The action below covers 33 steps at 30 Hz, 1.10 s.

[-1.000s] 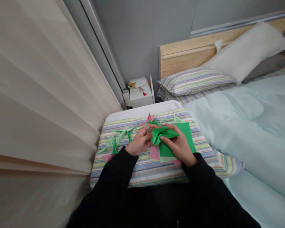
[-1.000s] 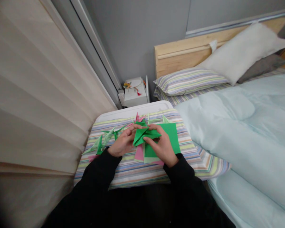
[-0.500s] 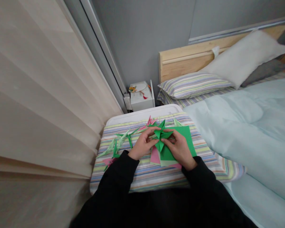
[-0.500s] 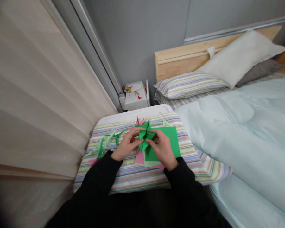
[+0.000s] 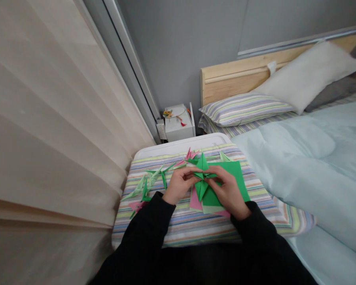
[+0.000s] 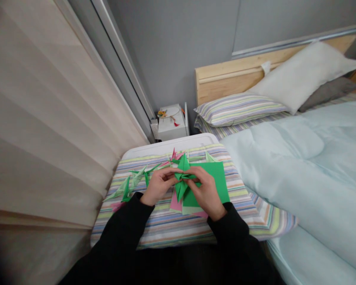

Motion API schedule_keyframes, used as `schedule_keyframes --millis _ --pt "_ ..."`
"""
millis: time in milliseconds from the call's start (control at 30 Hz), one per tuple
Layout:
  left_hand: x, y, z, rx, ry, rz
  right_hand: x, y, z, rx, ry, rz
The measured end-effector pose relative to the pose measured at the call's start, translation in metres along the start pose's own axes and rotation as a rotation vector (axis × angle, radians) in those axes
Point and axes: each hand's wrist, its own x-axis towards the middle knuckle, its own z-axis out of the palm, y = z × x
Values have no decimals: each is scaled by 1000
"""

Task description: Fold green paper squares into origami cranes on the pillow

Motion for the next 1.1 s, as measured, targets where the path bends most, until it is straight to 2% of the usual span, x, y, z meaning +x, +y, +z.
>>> schedule_keyframes --millis 200,467,667,900,1000,1100 --pt "-1 3 1 132 74 48 -1 -6 -1 -99 72 -14" --pt "-1 2 4 73 105 0 -2 -9 -1 -86 9 47" --pt "-2 8 6 170 91 -19 -3 -15 -3 -125 13 103" --pt "-5 11 2 18 -24 -123 -2 -16 -4 23 79 301" --pt "-6 9 2 36 -20 -123 0 -16 -5 25 113 292" --pt "-5 6 1 34 2 -93 1 -17 -6 26 91 262"
